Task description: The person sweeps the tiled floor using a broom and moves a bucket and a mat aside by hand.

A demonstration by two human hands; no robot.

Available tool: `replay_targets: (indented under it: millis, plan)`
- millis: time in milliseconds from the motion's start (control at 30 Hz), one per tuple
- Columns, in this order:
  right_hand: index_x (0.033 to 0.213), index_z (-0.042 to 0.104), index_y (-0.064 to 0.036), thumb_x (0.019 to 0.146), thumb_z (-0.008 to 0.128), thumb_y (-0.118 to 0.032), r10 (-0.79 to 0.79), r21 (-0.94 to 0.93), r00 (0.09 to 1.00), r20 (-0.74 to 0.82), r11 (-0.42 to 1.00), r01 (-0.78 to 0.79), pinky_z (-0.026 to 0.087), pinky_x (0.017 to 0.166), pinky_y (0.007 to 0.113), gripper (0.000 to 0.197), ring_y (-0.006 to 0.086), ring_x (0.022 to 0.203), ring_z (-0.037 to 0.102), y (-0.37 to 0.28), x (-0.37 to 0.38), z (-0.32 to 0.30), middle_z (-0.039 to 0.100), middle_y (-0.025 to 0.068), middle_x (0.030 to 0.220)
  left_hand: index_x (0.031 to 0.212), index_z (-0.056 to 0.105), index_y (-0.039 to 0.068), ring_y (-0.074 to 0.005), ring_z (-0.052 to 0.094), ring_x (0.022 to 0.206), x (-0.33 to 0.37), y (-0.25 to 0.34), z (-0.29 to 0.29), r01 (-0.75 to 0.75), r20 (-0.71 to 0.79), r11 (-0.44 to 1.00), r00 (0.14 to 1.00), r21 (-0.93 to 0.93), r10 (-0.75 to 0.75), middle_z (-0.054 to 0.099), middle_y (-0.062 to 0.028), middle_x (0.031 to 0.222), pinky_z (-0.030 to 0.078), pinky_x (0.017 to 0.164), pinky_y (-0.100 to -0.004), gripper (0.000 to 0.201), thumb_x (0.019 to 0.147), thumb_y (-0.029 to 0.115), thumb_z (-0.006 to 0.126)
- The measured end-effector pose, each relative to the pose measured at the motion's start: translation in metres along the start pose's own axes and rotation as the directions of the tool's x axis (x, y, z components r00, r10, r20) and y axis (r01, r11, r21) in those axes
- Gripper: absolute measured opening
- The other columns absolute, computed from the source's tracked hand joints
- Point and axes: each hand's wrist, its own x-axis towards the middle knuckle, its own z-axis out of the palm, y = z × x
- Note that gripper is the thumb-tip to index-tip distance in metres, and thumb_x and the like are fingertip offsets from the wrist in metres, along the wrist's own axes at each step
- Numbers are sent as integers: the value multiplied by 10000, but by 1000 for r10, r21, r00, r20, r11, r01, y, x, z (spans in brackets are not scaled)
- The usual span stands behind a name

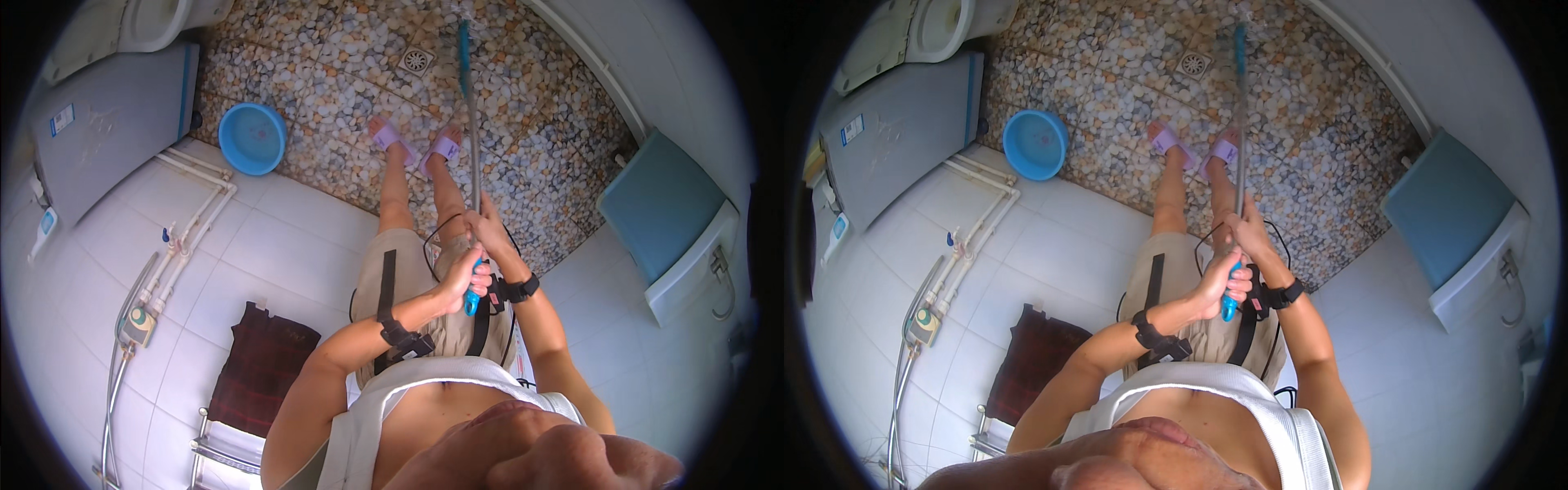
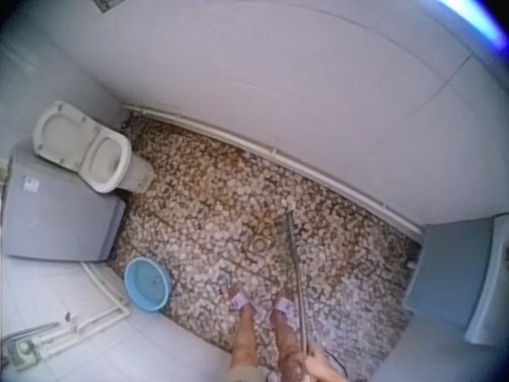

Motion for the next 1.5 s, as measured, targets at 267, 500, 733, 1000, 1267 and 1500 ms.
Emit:
replay_targets:
  millis: [267,500,733,1000,1267,1500]
  plan:
    - [951,346,-14,718,495,-40,98,79,972,-214,993,-83,381,398,265,278,150,458,466,32,57,-40,486,61,614,861,471,104,-5,352,478,89,40,-39,211,123,965,973,-154,-193,383,61,645,290,374,-132,218,909,315,498]
    - [1066,318,-4,754,496,-34,2,53,999,43,999,-5,404,430,261,360,147,472,459,57,72,27,473,51,638,845,432,123,0,322,475,28,41,-54,-77,-156,993,984,88,90,370,62,637,254,381,-133,232,920,338,472]
    - [1136,353,-44,777,471,-30,24,332,999,49,943,-39,381,418,232,378,103,460,416,0,-8,13,426,15,622,863,410,148,-25,315,498,1,-4,-7,-61,-119,985,990,164,81,360,55,660,248,418,-166,213,924,346,462]
    - [1011,406,-16,729,487,-41,71,234,927,-369,972,18,390,418,258,295,129,461,448,64,0,-117,475,42,590,873,469,121,-13,353,486,109,-30,5,136,38,926,986,351,-160,396,70,652,290,398,-153,233,925,348,455]
    - [884,449,49,714,512,-68,157,110,948,-276,985,-131,370,383,296,215,171,476,502,73,97,-148,520,96,583,920,453,50,-12,374,464,200,31,-22,318,225,943,930,-97,-290,397,39,639,313,376,-138,195,925,245,472]
    - [1265,137,119,739,477,-6,42,1,999,-26,999,-42,462,417,335,639,223,505,574,59,51,-32,558,181,731,908,472,128,-12,338,489,73,-10,-52,-65,-153,995,985,78,76,374,65,643,271,385,-138,223,923,350,461]
